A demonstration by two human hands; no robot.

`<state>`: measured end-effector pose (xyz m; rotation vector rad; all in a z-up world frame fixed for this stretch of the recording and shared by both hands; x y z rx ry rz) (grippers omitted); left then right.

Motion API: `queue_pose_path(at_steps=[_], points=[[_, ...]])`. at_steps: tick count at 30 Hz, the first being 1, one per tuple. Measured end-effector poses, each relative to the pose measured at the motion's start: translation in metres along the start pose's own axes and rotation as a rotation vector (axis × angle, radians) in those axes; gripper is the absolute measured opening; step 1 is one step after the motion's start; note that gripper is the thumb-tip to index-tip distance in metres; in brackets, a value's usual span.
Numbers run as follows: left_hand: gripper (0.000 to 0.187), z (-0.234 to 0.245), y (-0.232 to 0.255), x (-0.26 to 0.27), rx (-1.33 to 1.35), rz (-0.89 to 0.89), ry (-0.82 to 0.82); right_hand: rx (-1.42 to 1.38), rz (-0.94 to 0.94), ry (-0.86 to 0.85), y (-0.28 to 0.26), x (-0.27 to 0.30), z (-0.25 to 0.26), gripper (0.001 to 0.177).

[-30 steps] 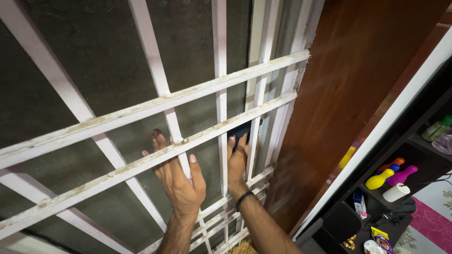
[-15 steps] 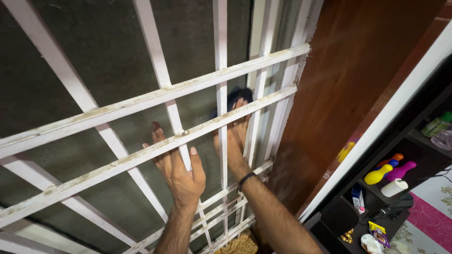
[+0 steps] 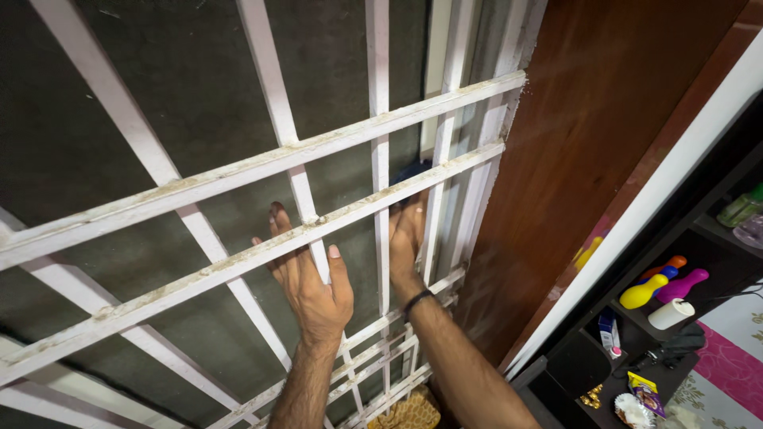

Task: The person cleans a white metal window grille using a dark cloth and a spray bottle. They repeatedly spray the cloth and wipe the horizontal and vertical bars of the grille in a systematic manner.

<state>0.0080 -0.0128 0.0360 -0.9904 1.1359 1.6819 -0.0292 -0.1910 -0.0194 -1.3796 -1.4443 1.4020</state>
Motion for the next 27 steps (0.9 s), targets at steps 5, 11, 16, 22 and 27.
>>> queue_pose_path(at_steps=[5,11,16,22,27], points=[[0.056,-0.001,-0.001,0.001,0.003,0.001,-0.001,0.14,0.848,0.104,-0.003,0.006,-0.002,0.049],[0.053,-0.002,-0.001,0.001,0.02,-0.002,-0.009,0.284,0.811,0.101,0.005,0.025,0.007,0.047],[0.057,-0.002,-0.001,0.0,0.012,-0.007,-0.008,0.076,0.762,-0.008,0.016,0.022,0.011,0.041],[0.055,-0.006,-0.001,0.002,0.013,-0.007,-0.008,-0.27,0.328,-0.015,0.045,0.002,0.003,0.011],[0.058,-0.006,0.0,0.002,0.029,-0.012,-0.003,-0.256,0.567,-0.014,0.031,0.002,0.005,0.024]])
Point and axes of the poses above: each hand's wrist, its own x-axis away from the middle knuckle, its own z-axis out of the back of the hand, y = z × x, the point moved 2 cm from there along -x, towards the middle knuckle, and after that the axes turned 12 degrees about -x, right-handed, at the moved point
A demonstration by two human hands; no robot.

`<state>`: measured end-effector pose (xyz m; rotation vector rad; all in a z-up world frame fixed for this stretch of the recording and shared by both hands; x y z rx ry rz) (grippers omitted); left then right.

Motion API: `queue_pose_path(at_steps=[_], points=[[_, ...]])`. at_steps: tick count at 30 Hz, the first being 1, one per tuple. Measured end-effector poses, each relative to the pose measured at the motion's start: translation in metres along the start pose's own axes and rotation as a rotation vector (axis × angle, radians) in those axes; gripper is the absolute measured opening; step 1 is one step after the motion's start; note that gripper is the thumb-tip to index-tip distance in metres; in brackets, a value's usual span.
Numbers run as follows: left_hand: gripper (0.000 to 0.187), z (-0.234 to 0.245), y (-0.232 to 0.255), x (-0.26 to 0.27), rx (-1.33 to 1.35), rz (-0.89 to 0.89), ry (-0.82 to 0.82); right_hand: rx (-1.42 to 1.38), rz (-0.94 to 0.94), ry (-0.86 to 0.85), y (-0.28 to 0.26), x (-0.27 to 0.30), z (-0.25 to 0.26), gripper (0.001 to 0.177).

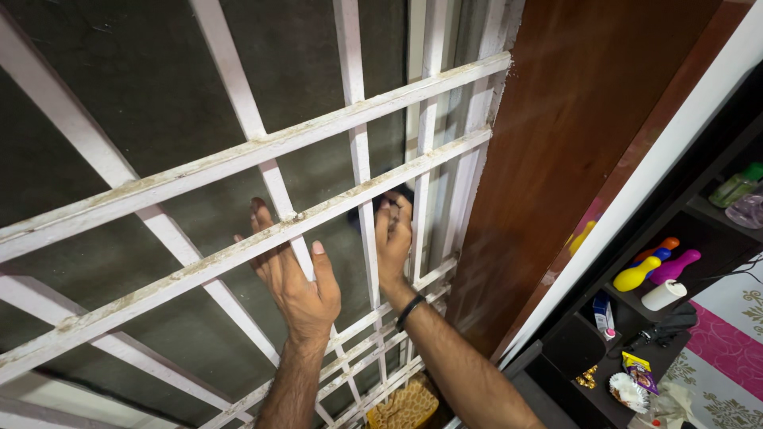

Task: The person cleans a white metal window grille using a dark cloth and a spray bottle. They repeatedly spray the cloth and wipe the horizontal and vertical bars of the grille in a systematic manner.

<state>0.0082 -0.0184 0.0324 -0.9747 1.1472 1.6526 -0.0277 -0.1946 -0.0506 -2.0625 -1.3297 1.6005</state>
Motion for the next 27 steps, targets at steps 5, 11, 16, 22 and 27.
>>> queue_pose_path(at_steps=[5,11,16,22,27], points=[[0.055,0.0,-0.001,0.003,-0.018,0.007,-0.002,0.537,0.341,-0.084,-0.022,-0.015,-0.002,0.041],[0.054,-0.001,0.001,0.0,-0.027,-0.003,0.005,0.452,0.13,0.025,-0.023,-0.031,-0.01,0.044],[0.058,0.001,0.003,-0.002,-0.023,-0.002,-0.001,0.356,0.339,0.354,-0.028,-0.056,-0.014,0.026],[0.061,0.0,0.004,-0.001,-0.019,-0.004,0.002,0.289,0.331,0.381,-0.049,-0.07,-0.025,0.023],[0.059,-0.002,0.005,0.0,-0.031,0.008,-0.013,0.341,0.349,0.185,-0.065,-0.084,-0.033,0.034]])
Point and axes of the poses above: each hand's wrist, its own x-axis away from the middle knuckle, its own z-axis out of the back of the hand, y = z × x, the point moved 2 cm from there along -x, towards the middle knuckle, and after that the axes turned 12 degrees about -x, right-handed, at the moved point
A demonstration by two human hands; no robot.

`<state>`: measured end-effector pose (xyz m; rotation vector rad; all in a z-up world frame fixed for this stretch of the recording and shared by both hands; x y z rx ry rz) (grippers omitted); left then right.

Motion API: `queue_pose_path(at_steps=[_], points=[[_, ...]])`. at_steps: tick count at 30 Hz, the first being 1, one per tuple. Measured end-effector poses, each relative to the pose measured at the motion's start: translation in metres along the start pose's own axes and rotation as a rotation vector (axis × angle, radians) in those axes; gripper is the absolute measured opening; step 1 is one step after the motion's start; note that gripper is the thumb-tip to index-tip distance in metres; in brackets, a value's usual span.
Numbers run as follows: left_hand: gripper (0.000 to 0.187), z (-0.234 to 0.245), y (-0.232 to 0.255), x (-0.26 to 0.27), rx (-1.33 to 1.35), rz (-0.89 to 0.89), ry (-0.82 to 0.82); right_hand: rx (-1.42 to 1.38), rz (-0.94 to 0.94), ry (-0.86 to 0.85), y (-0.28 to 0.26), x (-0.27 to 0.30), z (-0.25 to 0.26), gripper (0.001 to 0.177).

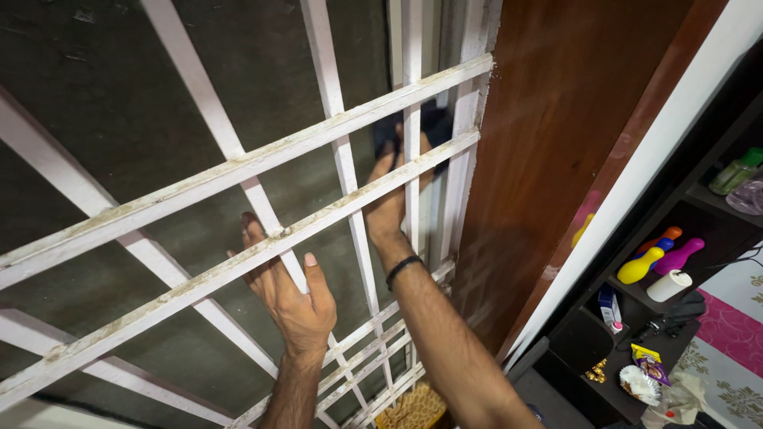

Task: The person cleans a white metal window grille using a dark cloth and a spray bottle. They repeatedly spray the cloth and wipe the horizontal and vertical bars of the grille in a systematic manner.

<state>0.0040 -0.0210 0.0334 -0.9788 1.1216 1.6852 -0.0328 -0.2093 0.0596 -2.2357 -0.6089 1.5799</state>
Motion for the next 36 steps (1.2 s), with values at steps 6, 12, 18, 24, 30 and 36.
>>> queue_pose_path(at_steps=[6,12,18,24,30,36], points=[[0.058,0.0,-0.002,-0.004,0.004,-0.002,0.008,0.062,0.0,-0.146,0.008,0.001,-0.009,0.055],[0.058,0.003,0.0,-0.003,0.018,-0.001,-0.004,0.087,0.021,-0.14,0.002,0.046,0.027,0.056],[0.056,0.001,-0.002,0.001,0.003,-0.014,-0.01,0.258,-0.234,-0.169,0.016,0.082,0.04,0.045],[0.059,0.0,-0.006,0.002,0.015,-0.021,-0.009,0.183,-0.027,-0.193,0.039,0.065,0.023,0.054],[0.061,-0.001,-0.006,0.001,0.011,-0.011,-0.017,0.146,-0.209,-0.106,0.04,0.05,-0.001,0.056],[0.06,-0.003,-0.005,0.002,0.022,-0.006,-0.01,0.119,-0.198,-0.012,0.028,-0.021,-0.025,0.059]])
Point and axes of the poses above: each hand's wrist, its own x-axis away from the middle knuckle, its own z-axis out of the back of the hand, y = z × x, the point moved 2 cm from there along -x, towards the middle knuckle, and after that the axes turned 12 degrees about -x, right-handed, at the moved point
